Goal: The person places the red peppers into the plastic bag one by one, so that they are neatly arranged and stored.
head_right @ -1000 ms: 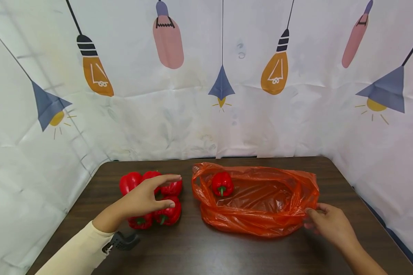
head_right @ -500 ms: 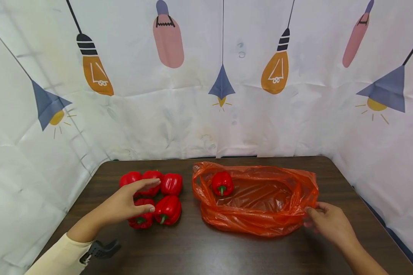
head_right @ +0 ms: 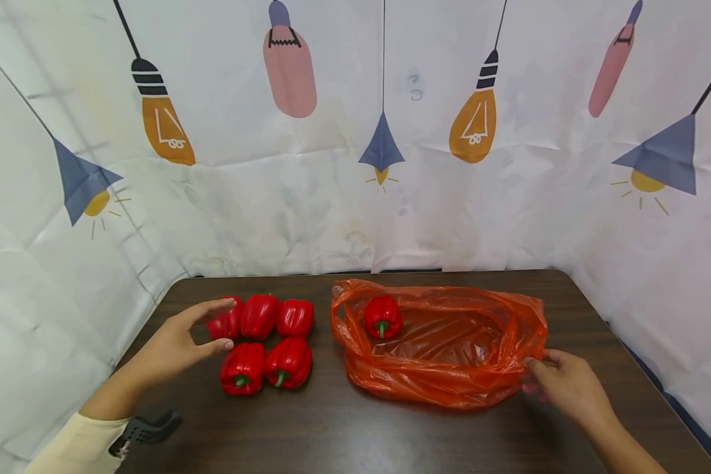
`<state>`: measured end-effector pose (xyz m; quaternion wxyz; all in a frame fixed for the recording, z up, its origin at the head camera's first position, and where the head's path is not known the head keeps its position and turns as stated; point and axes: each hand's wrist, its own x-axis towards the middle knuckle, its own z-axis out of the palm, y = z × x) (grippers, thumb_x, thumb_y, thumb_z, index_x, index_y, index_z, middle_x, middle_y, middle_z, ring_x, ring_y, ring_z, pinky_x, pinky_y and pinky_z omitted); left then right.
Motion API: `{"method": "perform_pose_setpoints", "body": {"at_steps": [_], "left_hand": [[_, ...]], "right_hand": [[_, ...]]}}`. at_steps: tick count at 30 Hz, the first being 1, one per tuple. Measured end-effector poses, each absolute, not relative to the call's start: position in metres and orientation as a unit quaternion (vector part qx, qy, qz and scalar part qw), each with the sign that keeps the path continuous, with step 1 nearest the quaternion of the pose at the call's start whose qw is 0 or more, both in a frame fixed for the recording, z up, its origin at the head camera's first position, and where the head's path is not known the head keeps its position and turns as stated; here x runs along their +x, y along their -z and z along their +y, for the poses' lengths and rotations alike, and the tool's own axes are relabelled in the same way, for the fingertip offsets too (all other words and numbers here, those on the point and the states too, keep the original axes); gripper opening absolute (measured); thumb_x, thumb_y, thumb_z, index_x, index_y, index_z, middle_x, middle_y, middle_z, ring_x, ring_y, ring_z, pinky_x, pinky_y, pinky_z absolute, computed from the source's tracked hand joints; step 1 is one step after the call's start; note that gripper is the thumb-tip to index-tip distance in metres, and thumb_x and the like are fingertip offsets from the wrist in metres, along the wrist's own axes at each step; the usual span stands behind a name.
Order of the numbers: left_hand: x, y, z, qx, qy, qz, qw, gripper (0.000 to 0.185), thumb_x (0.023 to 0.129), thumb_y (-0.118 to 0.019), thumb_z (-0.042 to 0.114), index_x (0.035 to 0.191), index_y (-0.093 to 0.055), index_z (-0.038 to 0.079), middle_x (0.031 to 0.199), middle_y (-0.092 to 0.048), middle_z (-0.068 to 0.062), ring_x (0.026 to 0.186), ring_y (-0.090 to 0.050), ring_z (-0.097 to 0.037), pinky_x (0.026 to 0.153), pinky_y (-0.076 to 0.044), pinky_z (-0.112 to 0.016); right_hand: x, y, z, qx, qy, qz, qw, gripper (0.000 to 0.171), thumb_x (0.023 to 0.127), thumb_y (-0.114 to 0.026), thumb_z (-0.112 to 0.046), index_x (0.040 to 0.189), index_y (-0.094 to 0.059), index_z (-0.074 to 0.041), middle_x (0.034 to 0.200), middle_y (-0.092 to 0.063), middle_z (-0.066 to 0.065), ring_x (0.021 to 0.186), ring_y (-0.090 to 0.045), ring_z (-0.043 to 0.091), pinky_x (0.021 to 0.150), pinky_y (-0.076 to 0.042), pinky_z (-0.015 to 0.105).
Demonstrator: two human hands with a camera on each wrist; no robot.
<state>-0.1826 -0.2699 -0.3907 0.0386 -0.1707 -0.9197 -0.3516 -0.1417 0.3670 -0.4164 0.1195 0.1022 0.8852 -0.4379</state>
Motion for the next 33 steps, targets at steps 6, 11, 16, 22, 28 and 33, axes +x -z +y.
{"method": "perform_pose_setpoints", "body": {"at_steps": [6,11,16,22,28,33], "left_hand": [[-0.186,0.397,-0.283,-0.145,0.338,-0.928,0.065,0.073,0.084,-0.087,0.026,0.147,-0.053,0.01,0.141,-0.058,-0.015,0.129,-0.053,-0.039,0.102,-0.043,-0.065],[-0.19,0.402,-0.293,-0.134,0.333,-0.931,0.07,0.073,0.085,-0.086,0.023,0.147,-0.052,0.006,0.138,-0.059,-0.02,0.124,-0.055,-0.044,0.099,-0.045,-0.066],[-0.195,0.411,-0.302,-0.13,0.333,-0.931,0.074,0.073,0.085,-0.087,0.02,0.147,-0.051,0.004,0.139,-0.059,-0.023,0.121,-0.057,-0.047,0.098,-0.046,-0.065],[-0.198,0.418,-0.308,-0.123,0.332,-0.933,0.07,0.074,0.085,-0.086,0.024,0.146,-0.051,0.003,0.14,-0.056,-0.024,0.12,-0.056,-0.05,0.097,-0.048,-0.064],[-0.2,0.42,-0.31,-0.122,0.327,-0.934,0.072,0.073,0.085,-0.087,0.02,0.146,-0.051,0.002,0.142,-0.054,-0.026,0.119,-0.057,-0.051,0.096,-0.049,-0.063],[-0.2,0.423,-0.312,-0.128,0.327,-0.932,0.085,0.072,0.084,-0.087,0.016,0.144,-0.052,0.0,0.14,-0.055,-0.026,0.117,-0.058,-0.05,0.097,-0.049,-0.063]], "right_hand": [[-0.142,0.417,0.367,0.1,0.442,0.884,0.115,0.074,0.108,-0.05,-0.041,0.144,-0.034,0.022,0.098,-0.076,0.015,0.085,-0.074,0.025,0.069,-0.061,0.036],[-0.142,0.418,0.367,0.1,0.436,0.887,0.118,0.075,0.108,-0.05,-0.041,0.144,-0.033,0.022,0.097,-0.077,0.015,0.085,-0.074,0.026,0.069,-0.06,0.035],[-0.142,0.416,0.364,0.098,0.435,0.887,0.118,0.073,0.109,-0.048,-0.041,0.144,-0.035,0.022,0.098,-0.076,0.015,0.086,-0.074,0.025,0.069,-0.06,0.036],[-0.141,0.415,0.363,0.098,0.43,0.89,0.115,0.07,0.11,-0.047,-0.039,0.143,-0.038,0.021,0.098,-0.076,0.015,0.085,-0.074,0.025,0.069,-0.06,0.036],[-0.142,0.416,0.365,0.099,0.433,0.888,0.118,0.072,0.109,-0.048,-0.041,0.143,-0.037,0.021,0.096,-0.076,0.015,0.085,-0.074,0.026,0.069,-0.06,0.036],[-0.143,0.416,0.364,0.1,0.436,0.886,0.121,0.072,0.109,-0.049,-0.041,0.143,-0.038,0.02,0.097,-0.076,0.015,0.086,-0.074,0.026,0.07,-0.06,0.036]]}}
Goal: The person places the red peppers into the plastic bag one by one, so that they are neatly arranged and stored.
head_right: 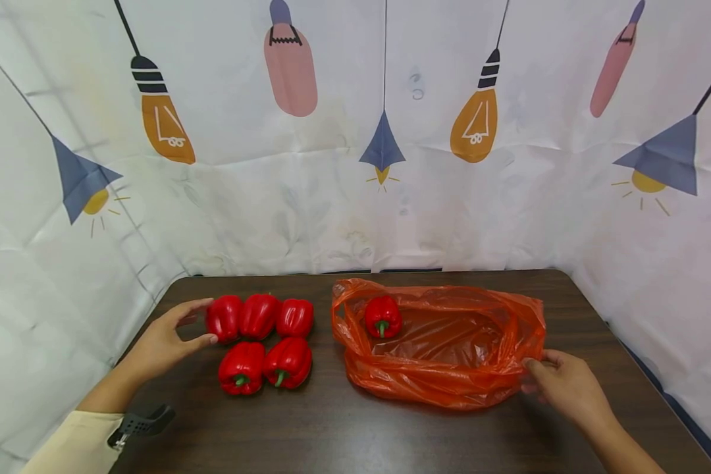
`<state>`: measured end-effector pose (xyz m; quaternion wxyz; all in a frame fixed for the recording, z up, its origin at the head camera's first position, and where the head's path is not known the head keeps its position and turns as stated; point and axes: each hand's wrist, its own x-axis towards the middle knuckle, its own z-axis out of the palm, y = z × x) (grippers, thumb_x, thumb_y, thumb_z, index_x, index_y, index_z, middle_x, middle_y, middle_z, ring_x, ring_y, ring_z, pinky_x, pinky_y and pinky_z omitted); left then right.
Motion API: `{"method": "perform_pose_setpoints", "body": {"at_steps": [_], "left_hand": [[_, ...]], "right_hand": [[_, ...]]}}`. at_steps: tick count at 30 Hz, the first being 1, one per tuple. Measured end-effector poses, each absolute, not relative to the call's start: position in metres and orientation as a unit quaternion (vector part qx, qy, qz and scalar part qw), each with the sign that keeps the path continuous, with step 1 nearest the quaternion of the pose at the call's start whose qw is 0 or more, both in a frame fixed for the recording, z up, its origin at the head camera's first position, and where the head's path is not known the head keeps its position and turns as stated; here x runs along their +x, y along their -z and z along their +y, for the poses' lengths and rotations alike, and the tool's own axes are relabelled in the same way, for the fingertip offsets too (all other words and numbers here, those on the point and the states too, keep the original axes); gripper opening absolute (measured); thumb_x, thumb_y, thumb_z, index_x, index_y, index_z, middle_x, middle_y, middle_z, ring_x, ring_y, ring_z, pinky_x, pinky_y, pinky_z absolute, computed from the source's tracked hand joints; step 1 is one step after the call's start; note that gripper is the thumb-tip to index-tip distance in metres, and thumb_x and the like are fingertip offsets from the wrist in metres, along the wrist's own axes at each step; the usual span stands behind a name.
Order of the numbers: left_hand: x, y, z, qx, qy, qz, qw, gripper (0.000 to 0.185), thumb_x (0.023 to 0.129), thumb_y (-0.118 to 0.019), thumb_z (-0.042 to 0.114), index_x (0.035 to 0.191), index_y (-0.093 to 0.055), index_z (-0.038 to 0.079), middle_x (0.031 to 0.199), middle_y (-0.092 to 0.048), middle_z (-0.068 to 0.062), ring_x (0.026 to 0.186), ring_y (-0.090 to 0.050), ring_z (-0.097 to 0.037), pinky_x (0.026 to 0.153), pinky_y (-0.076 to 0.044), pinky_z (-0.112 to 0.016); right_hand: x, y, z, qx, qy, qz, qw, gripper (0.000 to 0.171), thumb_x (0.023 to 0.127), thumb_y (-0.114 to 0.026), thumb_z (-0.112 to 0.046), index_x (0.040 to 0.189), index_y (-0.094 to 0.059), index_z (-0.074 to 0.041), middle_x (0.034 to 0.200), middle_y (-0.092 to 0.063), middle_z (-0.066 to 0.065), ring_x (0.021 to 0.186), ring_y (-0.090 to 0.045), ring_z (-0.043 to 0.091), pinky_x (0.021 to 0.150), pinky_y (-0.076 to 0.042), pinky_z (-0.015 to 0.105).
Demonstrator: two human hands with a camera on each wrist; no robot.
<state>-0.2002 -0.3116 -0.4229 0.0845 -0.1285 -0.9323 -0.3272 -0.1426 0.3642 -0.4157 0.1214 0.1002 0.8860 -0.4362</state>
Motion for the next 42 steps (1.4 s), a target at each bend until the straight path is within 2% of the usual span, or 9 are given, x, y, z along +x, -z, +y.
{"method": "perform_pose_setpoints", "body": {"at_steps": [12,22,37,42], "left_hand": [[-0.203,0.432,-0.314,-0.14,0.335,-0.927,0.092,0.074,0.083,-0.087,0.013,0.145,-0.049,-0.001,0.142,-0.052,-0.026,0.116,-0.058,-0.051,0.095,-0.049,-0.063],[-0.202,0.44,-0.315,-0.147,0.324,-0.928,0.112,0.073,0.08,-0.088,0.012,0.141,-0.051,-0.004,0.144,-0.051,-0.027,0.124,-0.053,-0.048,0.096,-0.048,-0.062],[-0.198,0.44,-0.317,-0.139,0.323,-0.929,0.113,0.074,0.081,-0.088,0.014,0.143,-0.052,-0.002,0.144,-0.051,-0.026,0.111,-0.06,-0.05,0.09,-0.052,-0.062],[-0.199,0.44,-0.317,-0.134,0.324,-0.931,0.105,0.074,0.082,-0.088,0.015,0.144,-0.05,-0.001,0.145,-0.05,-0.027,0.113,-0.059,-0.05,0.091,-0.052,-0.062]], "right_hand": [[-0.141,0.415,0.364,0.096,0.438,0.886,0.12,0.07,0.108,-0.05,-0.039,0.143,-0.039,0.02,0.1,-0.076,0.015,0.086,-0.074,0.025,0.07,-0.061,0.036],[-0.143,0.415,0.363,0.1,0.441,0.884,0.119,0.07,0.109,-0.048,-0.039,0.143,-0.038,0.021,0.099,-0.076,0.016,0.086,-0.074,0.024,0.07,-0.061,0.037],[-0.143,0.416,0.362,0.101,0.437,0.886,0.121,0.068,0.11,-0.047,-0.038,0.143,-0.038,0.021,0.1,-0.076,0.015,0.086,-0.074,0.023,0.069,-0.06,0.036],[-0.142,0.415,0.362,0.1,0.435,0.887,0.122,0.069,0.109,-0.047,-0.039,0.143,-0.038,0.021,0.1,-0.076,0.015,0.086,-0.074,0.023,0.069,-0.06,0.035]]}}
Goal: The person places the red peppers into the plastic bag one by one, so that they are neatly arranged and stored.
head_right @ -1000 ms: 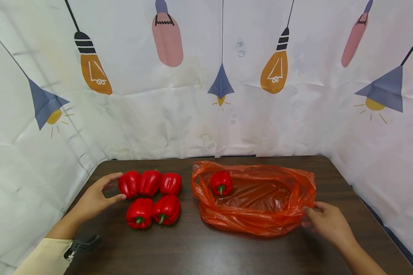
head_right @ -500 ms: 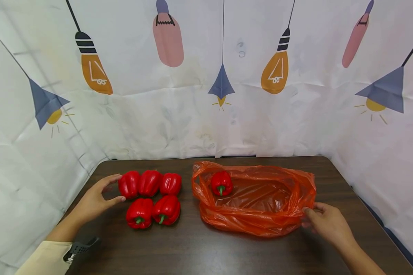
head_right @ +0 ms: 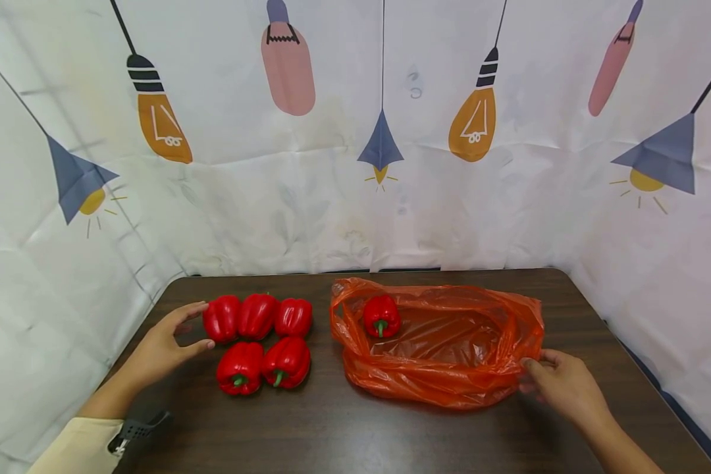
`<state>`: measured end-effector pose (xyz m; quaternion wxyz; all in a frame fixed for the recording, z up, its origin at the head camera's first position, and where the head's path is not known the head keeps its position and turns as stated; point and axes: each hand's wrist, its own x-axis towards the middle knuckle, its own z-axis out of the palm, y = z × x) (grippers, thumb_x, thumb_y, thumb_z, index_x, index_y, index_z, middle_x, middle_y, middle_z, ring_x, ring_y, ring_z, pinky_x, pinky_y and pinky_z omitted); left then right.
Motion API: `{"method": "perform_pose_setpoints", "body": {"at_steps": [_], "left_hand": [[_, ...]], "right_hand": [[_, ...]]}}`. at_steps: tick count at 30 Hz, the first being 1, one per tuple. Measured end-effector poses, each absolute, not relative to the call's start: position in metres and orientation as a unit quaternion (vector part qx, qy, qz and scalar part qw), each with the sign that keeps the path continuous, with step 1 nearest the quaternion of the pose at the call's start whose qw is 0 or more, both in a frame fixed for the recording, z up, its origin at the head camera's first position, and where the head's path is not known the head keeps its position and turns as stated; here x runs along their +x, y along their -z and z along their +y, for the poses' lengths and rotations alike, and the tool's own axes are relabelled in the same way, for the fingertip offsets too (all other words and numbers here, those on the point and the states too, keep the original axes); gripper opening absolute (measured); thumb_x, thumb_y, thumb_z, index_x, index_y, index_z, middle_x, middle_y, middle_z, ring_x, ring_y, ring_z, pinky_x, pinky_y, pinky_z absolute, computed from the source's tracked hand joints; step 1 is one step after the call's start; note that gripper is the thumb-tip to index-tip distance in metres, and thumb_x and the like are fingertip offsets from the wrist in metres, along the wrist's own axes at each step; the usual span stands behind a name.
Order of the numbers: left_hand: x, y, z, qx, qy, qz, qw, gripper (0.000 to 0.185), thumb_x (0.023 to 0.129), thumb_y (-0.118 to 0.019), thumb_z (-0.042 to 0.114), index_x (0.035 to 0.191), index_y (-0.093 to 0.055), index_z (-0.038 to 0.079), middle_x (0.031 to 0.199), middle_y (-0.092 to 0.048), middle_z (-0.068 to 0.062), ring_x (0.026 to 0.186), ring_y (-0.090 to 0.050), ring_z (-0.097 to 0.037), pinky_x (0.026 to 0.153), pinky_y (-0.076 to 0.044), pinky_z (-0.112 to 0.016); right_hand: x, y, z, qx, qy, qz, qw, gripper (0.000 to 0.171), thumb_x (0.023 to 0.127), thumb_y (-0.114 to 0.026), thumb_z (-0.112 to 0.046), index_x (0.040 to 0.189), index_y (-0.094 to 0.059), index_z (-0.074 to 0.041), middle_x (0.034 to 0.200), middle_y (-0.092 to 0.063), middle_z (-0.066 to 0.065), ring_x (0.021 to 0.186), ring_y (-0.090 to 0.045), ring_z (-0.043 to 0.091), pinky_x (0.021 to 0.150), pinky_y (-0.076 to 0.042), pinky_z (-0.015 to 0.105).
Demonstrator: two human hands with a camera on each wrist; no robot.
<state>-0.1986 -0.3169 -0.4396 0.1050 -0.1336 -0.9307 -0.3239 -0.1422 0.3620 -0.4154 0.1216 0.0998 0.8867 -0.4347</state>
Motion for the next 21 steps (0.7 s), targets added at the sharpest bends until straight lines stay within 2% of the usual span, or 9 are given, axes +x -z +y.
{"method": "perform_pose_setpoints", "body": {"at_steps": [11,21], "left_hand": [[-0.1988,0.4413,-0.3154,-0.151,0.321,-0.928,0.116,0.074,0.081,-0.089,0.013,0.143,-0.052,-0.002,0.143,-0.052,-0.025,0.123,-0.054,-0.045,0.092,-0.052,-0.06],[-0.1984,0.4397,-0.3171,-0.135,0.325,-0.93,0.101,0.075,0.083,-0.088,0.016,0.146,-0.05,0.0,0.145,-0.05,-0.026,0.117,-0.058,-0.05,0.093,-0.051,-0.062]], "right_hand": [[-0.1416,0.4173,0.3623,0.101,0.438,0.886,0.117,0.068,0.11,-0.048,-0.038,0.143,-0.039,0.02,0.097,-0.076,0.015,0.085,-0.074,0.023,0.068,-0.06,0.036],[-0.1411,0.4181,0.3632,0.102,0.44,0.884,0.118,0.071,0.108,-0.049,-0.041,0.144,-0.038,0.019,0.096,-0.077,0.014,0.085,-0.073,0.025,0.068,-0.06,0.037]]}}
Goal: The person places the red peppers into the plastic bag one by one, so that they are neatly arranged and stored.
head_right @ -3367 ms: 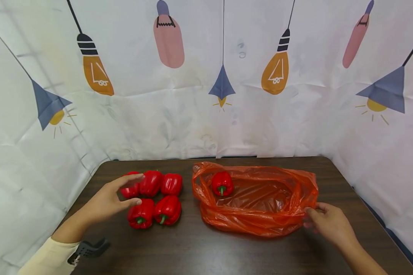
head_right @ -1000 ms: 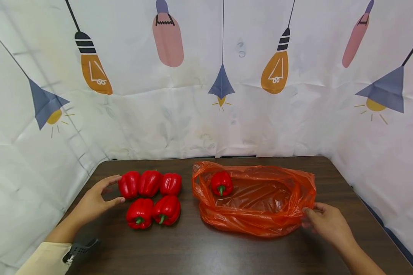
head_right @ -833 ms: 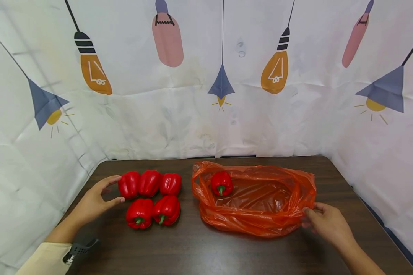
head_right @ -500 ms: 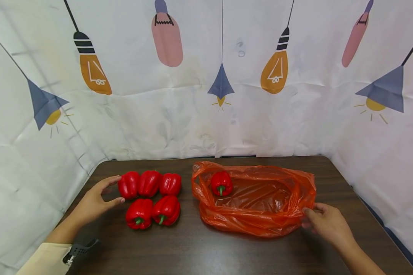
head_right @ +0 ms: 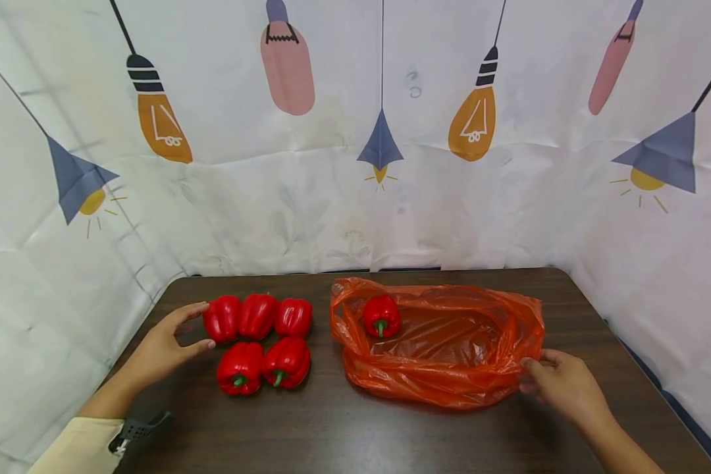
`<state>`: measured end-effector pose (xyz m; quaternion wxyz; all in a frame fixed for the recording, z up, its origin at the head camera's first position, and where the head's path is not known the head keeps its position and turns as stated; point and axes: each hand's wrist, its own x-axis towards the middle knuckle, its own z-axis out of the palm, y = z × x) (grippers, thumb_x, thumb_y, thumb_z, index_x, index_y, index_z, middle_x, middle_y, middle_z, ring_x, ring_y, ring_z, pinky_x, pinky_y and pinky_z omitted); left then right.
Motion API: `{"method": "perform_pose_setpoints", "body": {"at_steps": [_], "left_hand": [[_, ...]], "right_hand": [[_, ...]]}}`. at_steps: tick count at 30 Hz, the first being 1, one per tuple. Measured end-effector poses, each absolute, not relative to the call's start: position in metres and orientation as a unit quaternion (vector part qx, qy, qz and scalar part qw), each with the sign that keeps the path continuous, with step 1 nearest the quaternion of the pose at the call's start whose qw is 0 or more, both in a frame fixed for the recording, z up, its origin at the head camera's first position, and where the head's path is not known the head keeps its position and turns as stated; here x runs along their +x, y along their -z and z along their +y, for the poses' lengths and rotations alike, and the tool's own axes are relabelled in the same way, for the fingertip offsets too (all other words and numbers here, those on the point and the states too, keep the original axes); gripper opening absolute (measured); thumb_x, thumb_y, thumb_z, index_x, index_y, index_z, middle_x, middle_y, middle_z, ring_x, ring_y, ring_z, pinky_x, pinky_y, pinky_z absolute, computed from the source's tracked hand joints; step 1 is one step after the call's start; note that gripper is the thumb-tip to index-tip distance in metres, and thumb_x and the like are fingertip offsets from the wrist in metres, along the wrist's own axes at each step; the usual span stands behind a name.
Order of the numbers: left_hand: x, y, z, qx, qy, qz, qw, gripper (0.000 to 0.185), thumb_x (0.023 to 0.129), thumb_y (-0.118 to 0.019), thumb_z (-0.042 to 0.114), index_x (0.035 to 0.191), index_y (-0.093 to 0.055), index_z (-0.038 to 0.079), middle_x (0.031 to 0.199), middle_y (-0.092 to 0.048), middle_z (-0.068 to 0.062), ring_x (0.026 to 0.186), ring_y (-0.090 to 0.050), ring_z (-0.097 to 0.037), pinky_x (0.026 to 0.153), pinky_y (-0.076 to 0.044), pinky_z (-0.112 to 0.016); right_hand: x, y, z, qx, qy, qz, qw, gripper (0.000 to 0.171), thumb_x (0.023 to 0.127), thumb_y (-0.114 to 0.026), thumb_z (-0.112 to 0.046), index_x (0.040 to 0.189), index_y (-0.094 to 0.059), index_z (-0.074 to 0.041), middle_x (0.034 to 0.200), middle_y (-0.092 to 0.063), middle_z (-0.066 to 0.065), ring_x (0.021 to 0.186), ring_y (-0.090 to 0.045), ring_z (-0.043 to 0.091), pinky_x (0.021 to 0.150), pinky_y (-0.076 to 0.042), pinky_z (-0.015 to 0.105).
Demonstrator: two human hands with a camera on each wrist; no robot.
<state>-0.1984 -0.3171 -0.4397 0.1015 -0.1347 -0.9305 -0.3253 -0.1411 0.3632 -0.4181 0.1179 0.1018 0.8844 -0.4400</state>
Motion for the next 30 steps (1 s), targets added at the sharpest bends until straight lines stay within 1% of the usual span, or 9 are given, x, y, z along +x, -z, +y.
{"method": "perform_pose_setpoints", "body": {"at_steps": [7,13,22,30], "left_hand": [[-0.201,0.442,-0.316,-0.137,0.324,-0.93,0.107,0.077,0.081,-0.088,0.014,0.145,-0.048,-0.003,0.144,-0.05,-0.028,0.116,-0.058,-0.049,0.091,-0.052,-0.06],[-0.207,0.446,-0.315,-0.155,0.322,-0.927,0.117,0.08,0.08,-0.089,0.013,0.145,-0.047,-0.004,0.144,-0.05,-0.028,0.124,-0.053,-0.045,0.092,-0.052,-0.058],[-0.216,0.449,-0.315,-0.141,0.332,-0.93,0.079,0.083,0.081,-0.089,0.014,0.148,-0.043,-0.005,0.149,-0.042,-0.031,0.13,-0.046,-0.05,0.096,-0.049,-0.063],[-0.219,0.449,-0.314,-0.134,0.332,-0.932,0.061,0.088,0.079,-0.09,0.015,0.149,-0.041,-0.004,0.15,-0.039,-0.032,0.129,-0.045,-0.052,0.097,-0.047,-0.063]], "right_hand": [[-0.14,0.42,0.364,0.103,0.442,0.883,0.118,0.071,0.108,-0.05,-0.041,0.144,-0.038,0.019,0.096,-0.077,0.014,0.084,-0.073,0.025,0.068,-0.06,0.037],[-0.14,0.42,0.365,0.101,0.445,0.882,0.118,0.069,0.108,-0.05,-0.04,0.143,-0.039,0.019,0.098,-0.077,0.014,0.085,-0.073,0.024,0.069,-0.06,0.036],[-0.138,0.42,0.365,0.1,0.439,0.885,0.119,0.069,0.108,-0.05,-0.041,0.142,-0.042,0.018,0.1,-0.076,0.014,0.086,-0.074,0.024,0.069,-0.06,0.036],[-0.141,0.419,0.365,0.098,0.438,0.885,0.119,0.07,0.108,-0.05,-0.041,0.144,-0.039,0.019,0.1,-0.076,0.015,0.086,-0.074,0.023,0.069,-0.06,0.036]]}}
